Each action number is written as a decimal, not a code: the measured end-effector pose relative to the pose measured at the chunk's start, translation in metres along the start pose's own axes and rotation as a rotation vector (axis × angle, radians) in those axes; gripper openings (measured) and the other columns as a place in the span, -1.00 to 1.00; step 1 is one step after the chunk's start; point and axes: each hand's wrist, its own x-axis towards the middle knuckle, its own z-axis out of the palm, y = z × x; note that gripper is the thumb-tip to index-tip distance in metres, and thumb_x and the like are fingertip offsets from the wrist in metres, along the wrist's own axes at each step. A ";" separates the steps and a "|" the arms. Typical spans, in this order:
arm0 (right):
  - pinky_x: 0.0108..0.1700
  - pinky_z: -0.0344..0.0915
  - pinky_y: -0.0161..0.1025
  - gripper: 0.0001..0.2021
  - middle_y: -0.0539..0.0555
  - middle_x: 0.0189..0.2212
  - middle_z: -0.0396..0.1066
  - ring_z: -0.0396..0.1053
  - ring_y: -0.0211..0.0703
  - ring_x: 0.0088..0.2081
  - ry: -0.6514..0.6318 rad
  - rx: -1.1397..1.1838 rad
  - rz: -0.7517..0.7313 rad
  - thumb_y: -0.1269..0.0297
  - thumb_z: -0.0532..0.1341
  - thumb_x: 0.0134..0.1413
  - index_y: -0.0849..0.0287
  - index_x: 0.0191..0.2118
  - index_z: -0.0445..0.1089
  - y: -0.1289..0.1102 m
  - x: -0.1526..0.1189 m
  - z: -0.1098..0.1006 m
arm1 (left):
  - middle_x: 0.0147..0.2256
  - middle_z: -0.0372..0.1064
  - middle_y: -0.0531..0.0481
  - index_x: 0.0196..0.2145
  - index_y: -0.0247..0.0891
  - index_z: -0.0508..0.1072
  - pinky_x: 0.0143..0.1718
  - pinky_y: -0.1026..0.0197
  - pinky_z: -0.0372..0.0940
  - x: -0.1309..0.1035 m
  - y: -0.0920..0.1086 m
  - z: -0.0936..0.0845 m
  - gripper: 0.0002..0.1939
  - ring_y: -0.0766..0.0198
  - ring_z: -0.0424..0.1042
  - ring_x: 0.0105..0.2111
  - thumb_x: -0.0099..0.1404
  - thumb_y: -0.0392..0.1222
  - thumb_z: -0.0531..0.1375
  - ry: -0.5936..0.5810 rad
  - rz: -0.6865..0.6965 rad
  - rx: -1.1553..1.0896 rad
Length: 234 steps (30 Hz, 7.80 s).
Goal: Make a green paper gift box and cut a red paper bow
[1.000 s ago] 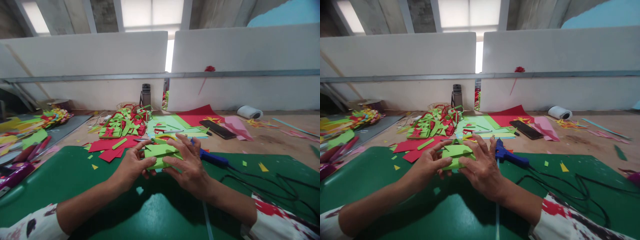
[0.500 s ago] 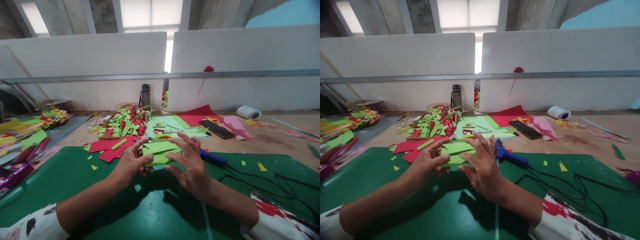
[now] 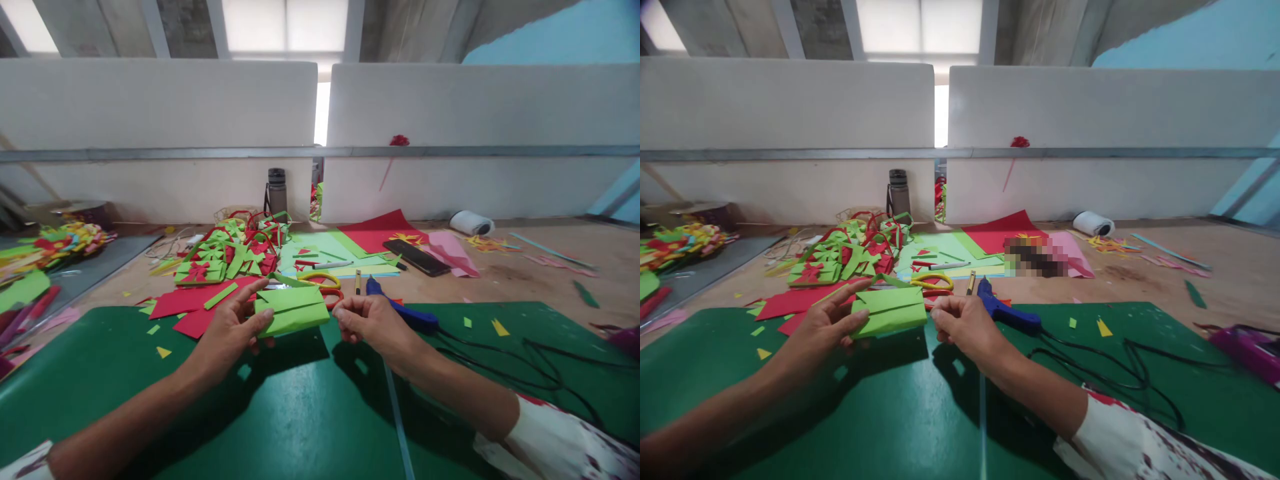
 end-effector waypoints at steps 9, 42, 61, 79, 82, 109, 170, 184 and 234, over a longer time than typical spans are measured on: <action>-0.61 0.08 -0.42 -0.85 -0.12 -0.75 0.23 0.17 -0.38 -0.67 -0.008 0.049 0.089 0.31 0.24 -0.19 0.18 -0.62 0.27 0.002 0.000 0.001 | -0.44 0.33 0.08 0.20 -0.18 0.06 -0.62 0.35 0.22 -0.001 -0.001 0.005 -0.32 0.34 0.40 -0.55 0.17 -0.08 0.18 -0.014 0.044 0.055; -0.68 0.01 -0.44 -0.85 -0.11 -0.81 0.21 0.14 -0.40 -0.73 0.085 0.126 0.227 0.32 0.22 -0.29 0.19 -0.67 0.23 0.012 0.006 0.002 | -0.52 0.32 0.05 -0.36 -0.33 0.34 -0.68 0.40 0.09 -0.001 -0.003 -0.009 -0.79 0.44 0.28 -0.65 0.16 -0.10 0.16 0.132 -0.030 0.211; -0.67 0.09 -0.43 -0.83 -0.11 -0.82 0.24 0.16 -0.39 -0.74 0.079 0.109 0.220 0.27 0.22 -0.29 0.18 -0.65 0.21 0.010 0.004 0.007 | -0.67 0.24 0.12 -0.50 -0.32 0.33 -0.75 0.40 -0.09 0.006 -0.020 0.000 -0.86 0.49 0.13 -0.74 0.00 -0.21 0.22 0.062 -0.220 0.067; -0.64 0.03 -0.38 -0.88 -0.12 -0.79 0.17 0.13 -0.34 -0.71 0.054 -0.254 0.052 0.32 0.09 -0.16 0.16 -0.61 0.20 0.019 0.005 0.007 | -0.71 0.02 0.20 -0.59 -0.27 0.22 -0.66 0.36 -0.16 0.000 -0.013 0.007 -0.75 0.47 -0.06 -0.69 0.02 -0.07 0.16 0.098 -0.150 0.212; -0.58 0.04 -0.35 -0.89 -0.06 -0.71 0.25 0.19 -0.30 -0.63 0.054 -0.382 -0.018 0.38 0.11 -0.18 0.18 -0.63 0.26 0.017 0.006 0.007 | -0.70 0.05 0.18 -0.61 -0.28 0.24 -0.65 0.35 -0.15 0.001 -0.013 0.005 -0.78 0.46 -0.04 -0.68 0.00 -0.10 0.16 0.096 -0.159 0.293; -0.57 0.05 -0.38 -0.86 -0.07 -0.68 0.27 0.20 -0.31 -0.61 -0.018 -0.495 -0.156 0.39 0.11 -0.12 0.19 -0.62 0.28 0.015 0.004 0.009 | 0.19 0.08 -0.25 0.21 -0.30 -0.03 0.13 -0.21 -0.03 0.006 -0.021 -0.004 -0.07 -0.14 -0.04 0.19 -0.03 -0.10 0.33 -0.074 0.662 1.256; -0.03 0.26 0.08 -0.73 0.24 -0.21 0.50 0.42 0.06 -0.15 0.079 -1.021 -0.830 0.47 0.24 0.00 0.33 -0.11 0.37 0.034 0.007 -0.002 | -0.23 0.44 -0.18 -0.22 -0.35 0.42 -0.24 0.10 0.36 0.038 -0.032 -0.028 -0.78 0.13 0.37 -0.21 0.31 -0.38 -0.01 0.094 1.194 1.280; -0.03 0.26 0.11 -0.73 0.25 -0.21 0.50 0.43 0.08 -0.15 0.097 -1.015 -0.872 0.46 0.20 0.03 0.34 -0.10 0.36 0.034 0.008 -0.003 | -0.15 0.47 -0.18 -0.20 -0.35 0.46 -0.23 0.11 0.38 0.056 -0.024 -0.026 -0.74 0.12 0.42 -0.16 0.27 -0.43 0.01 0.141 1.130 1.259; -0.07 0.25 0.05 -0.84 0.14 -0.30 0.52 0.45 0.02 -0.25 0.037 -1.002 -0.925 0.34 0.09 0.13 0.18 -0.20 0.37 0.036 0.015 -0.001 | -0.41 0.46 -0.12 -0.43 -0.23 0.48 -0.53 0.27 0.09 0.000 -0.012 -0.101 -0.91 0.12 0.41 -0.42 0.11 -0.23 0.17 0.007 0.087 1.516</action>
